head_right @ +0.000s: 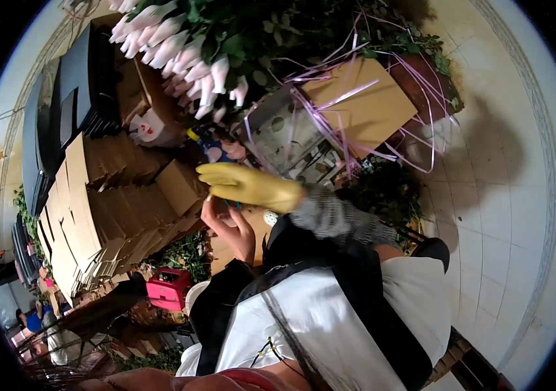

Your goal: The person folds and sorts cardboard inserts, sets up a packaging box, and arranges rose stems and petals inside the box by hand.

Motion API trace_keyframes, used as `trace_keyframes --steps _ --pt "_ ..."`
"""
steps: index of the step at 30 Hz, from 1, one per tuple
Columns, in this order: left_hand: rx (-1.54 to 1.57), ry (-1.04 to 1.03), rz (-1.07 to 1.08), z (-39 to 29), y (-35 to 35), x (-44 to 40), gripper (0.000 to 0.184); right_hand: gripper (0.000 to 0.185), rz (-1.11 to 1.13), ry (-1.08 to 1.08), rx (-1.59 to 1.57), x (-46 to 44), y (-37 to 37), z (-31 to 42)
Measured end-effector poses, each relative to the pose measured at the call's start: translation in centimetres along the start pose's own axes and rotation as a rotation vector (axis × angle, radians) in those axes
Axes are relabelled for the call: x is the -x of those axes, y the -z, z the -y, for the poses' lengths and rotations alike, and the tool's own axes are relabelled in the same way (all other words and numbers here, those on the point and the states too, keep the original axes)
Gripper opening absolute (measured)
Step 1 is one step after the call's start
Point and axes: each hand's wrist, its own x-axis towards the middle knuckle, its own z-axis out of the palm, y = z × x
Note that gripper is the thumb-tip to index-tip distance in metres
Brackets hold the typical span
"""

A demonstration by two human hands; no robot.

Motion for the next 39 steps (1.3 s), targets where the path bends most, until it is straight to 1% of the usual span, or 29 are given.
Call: trace_keyframes --steps 1,3,4,5,6,7,8,9,10,11,13,15,16,17,19,21,23,24,27,29,30,31,33,34,35,36,37,38,39 --pt "0.041 -0.024 0.053 -1.4 -1.0 0.3 0.049 0.055 0.116 0.039 0.021 2.7 2.9 1.6" --pt "0.157 -0.229 0.083 -3.7 -4.6 0.4 0.045 0.051 0.137 -0.019 -0.093 8.6 8.7 4.5" --pt "0.208 -0.215 0.146 -5.2 -6.9 0.6 0.038 0.050 0.078 0.037 -0.025 11.6 12.0 5.4" --pt "0.261 -0.207 0.252 -6.4 -9.2 1.2 0.034 0.049 -0.033 0.089 -0.011 14.8 14.9 6.7" --pt "0.296 -0.318 0.348 -7.9 -11.8 0.9 0.032 0.048 -0.292 -0.027 0.067 17.8 17.7 8.0" --pt "0.337 -0.389 0.427 -9.8 -14.9 0.4 0.026 0.046 -0.593 0.055 0.186 19.4 21.2 7.6" --pt "0.333 -0.364 0.531 -11.6 -18.1 0.2 0.022 0.044 -0.905 0.099 0.316 20.9 24.7 7.2" --pt "0.320 -0.278 0.667 -13.3 -21.1 -0.1 0.021 0.044 -1.068 0.181 0.298 21.3 27.6 7.5" --pt "0.301 -0.304 0.687 -13.9 -25.1 0.1 0.021 0.045 -1.167 0.087 0.608 22.1 31.8 7.0" --pt "0.249 -0.320 0.795 -13.4 -29.0 0.3 0.030 0.045 -1.160 0.093 0.608 22.6 36.5 5.5" --pt "-0.164 -0.441 0.622 -10.3 -36.9 1.8 0.045 0.051 -1.237 -0.091 0.475 22.8 44.9 1.1" --pt "-0.367 -0.302 0.618 -6.6 -41.0 1.7 0.059 0.061 -1.149 -0.250 0.519 22.2 49.7 -1.6" --pt "-0.448 -0.345 0.587 -6.3 -41.2 1.9 0.063 0.069 -1.024 -0.345 0.630 22.1 51.9 -3.3" --pt "-0.460 -0.353 0.597 -6.3 -41.2 1.9 0.064 0.077 -0.893 -0.438 0.738 21.9 53.7 -4.2" --pt "-0.473 -0.335 0.610 -6.6 -41.0 1.7 0.063 0.080 -0.636 -0.599 0.646 20.9 54.1 -2.9" --pt "-0.482 -0.311 0.628 -6.8 -40.7 2.2 0.063 0.078 -0.673 -0.716 0.686 20.5 53.1 -0.1" --pt "-0.489 -0.311 0.631 -6.7 -40.9 1.5 0.063 0.073 -0.684 -0.673 0.059 20.9 58.0 -2.3" --pt "-0.474 -0.320 0.636 -6.5 -40.9 1.6 0.063 0.072 -0.291 -0.691 0.810 21.5 57.5 1.0" --pt "-0.453 -0.314 0.649 -6.8 -40.8 1.6 0.062 0.065 -0.090 -0.785 1.381 19.7 52.5 7.5" --pt "-0.468 -0.260 0.718 -7.0 -40.9 1.0 0.062 0.060 -0.214 -0.815 0.308 17.8 51.9 7.7" --pt "-0.497 -0.284 0.679 -7.2 -40.8 1.0 0.062 0.060 -0.197 -0.704 0.456 18.3 51.1 7.2" --pt "-0.476 -0.263 0.707 -6.9 -41.0 1.2 0.064 0.060 -0.193 -0.595 0.614 18.8 50.1 6.8" --pt "-0.471 -0.246 0.684 -6.8 -40.8 1.4 0.065 0.068 -0.583 -0.408 0.132 18.3 47.3 5.5" --pt "-0.487 -0.271 0.680 -6.6 -40.7 1.6 0.065 0.076 -0.568 -0.460 0.464 16.8 46.7 4.8" --pt "-0.502 -0.307 0.669 -6.5 -40.4 1.5 0.064 0.078 -0.746 -0.460 0.784 16.9 44.6 3.4" --pt "-0.458 -0.325 0.643 -6.5 -40.0 1.5 0.063 0.075 -0.810 -0.403 1.066 16.7 40.6 4.7" --pt "-0.449 -0.360 0.618 -6.1 -39.9 1.4 0.064 0.073 -0.782 -0.467 1.229 15.7 38.1 6.0" --pt "-0.502 -0.351 0.674 -6.1 -39.8 1.0 0.065 0.066 -0.825 -0.481 1.299 14.7 37.1 4.5" --pt "-0.561 -0.331 0.742 -6.0 -39.4 1.3 0.066 0.061 -0.832 -0.419 1.307 14.4 34.3 5.0"
